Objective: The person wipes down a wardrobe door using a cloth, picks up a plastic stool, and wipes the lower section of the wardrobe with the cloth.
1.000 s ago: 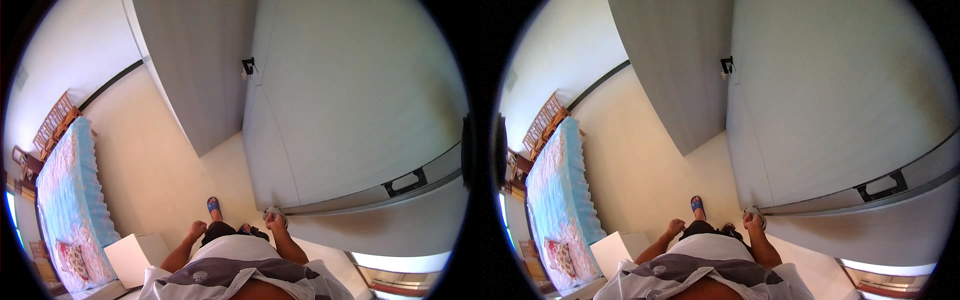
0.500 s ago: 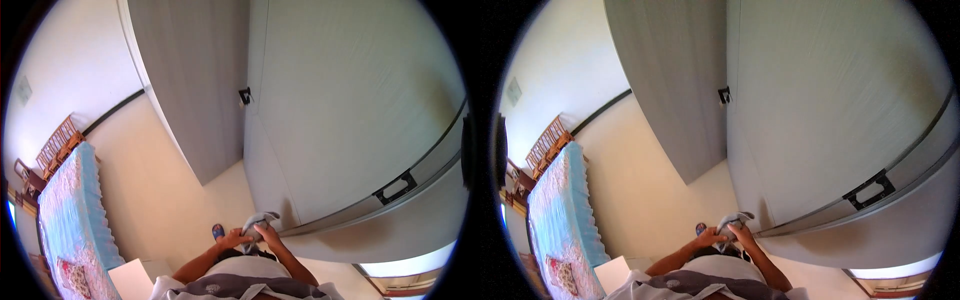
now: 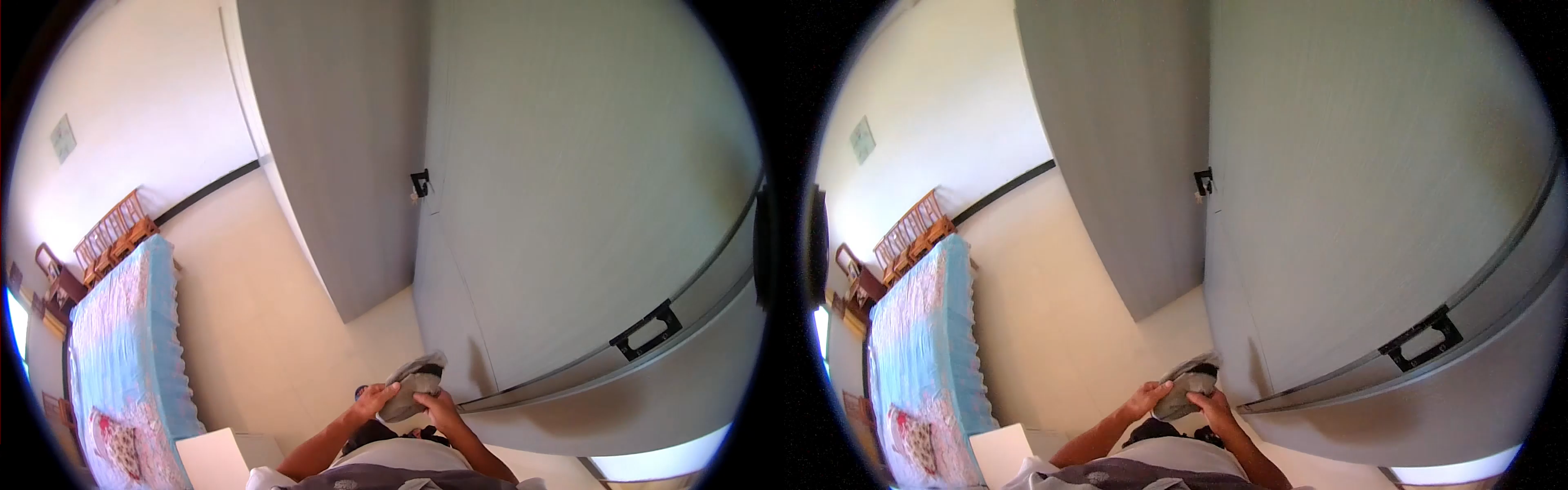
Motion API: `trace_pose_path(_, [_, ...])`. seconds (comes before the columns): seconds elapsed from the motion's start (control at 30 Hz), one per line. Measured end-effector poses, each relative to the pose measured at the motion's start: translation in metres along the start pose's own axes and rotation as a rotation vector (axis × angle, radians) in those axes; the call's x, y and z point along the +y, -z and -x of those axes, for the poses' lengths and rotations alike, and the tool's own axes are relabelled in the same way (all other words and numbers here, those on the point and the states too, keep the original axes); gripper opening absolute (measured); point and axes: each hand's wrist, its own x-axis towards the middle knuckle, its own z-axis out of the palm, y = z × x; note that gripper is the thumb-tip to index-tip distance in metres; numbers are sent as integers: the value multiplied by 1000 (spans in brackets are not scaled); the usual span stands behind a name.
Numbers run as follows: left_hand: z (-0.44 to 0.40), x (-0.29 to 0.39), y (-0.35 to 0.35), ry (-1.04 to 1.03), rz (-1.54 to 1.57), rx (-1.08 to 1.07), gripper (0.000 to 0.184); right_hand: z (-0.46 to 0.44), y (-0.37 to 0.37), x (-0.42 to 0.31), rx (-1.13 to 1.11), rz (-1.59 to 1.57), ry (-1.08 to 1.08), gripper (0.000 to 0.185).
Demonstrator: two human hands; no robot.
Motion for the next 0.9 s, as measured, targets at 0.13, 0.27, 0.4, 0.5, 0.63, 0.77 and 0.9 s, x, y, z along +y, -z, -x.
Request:
trace_pose_path(0.13, [7,9,1,-158,80,349,38,-8,12,-4,157,13,37,38])
trace_pose_path(0.27, [-13,-31,21,-287,262,498,33,7,2,-20,95,-66,235,27])
trace_pose_path(0.4, [-9,-28,25,-121,-295,567,32,-3,-21,-37,132,-94,275,30])
trace_pose_path(0.5, [-25,-33,19,-59,-165,414,29,0,-58,-71,82,418,223,43])
trace_pose_path(0.63, [-34,-21,13,-220,-276,235,28,-16,-83,-65,-404,928,132,44])
trace_pose_path(0.77, [-6,33,31,-504,-1415,373,32,-14,-101,-71,-557,753,56,44])
trace_pose_path(0.9, [-37,56,60,-624,-1088,203,40,-35,-75,-57,-211,529,104,32])
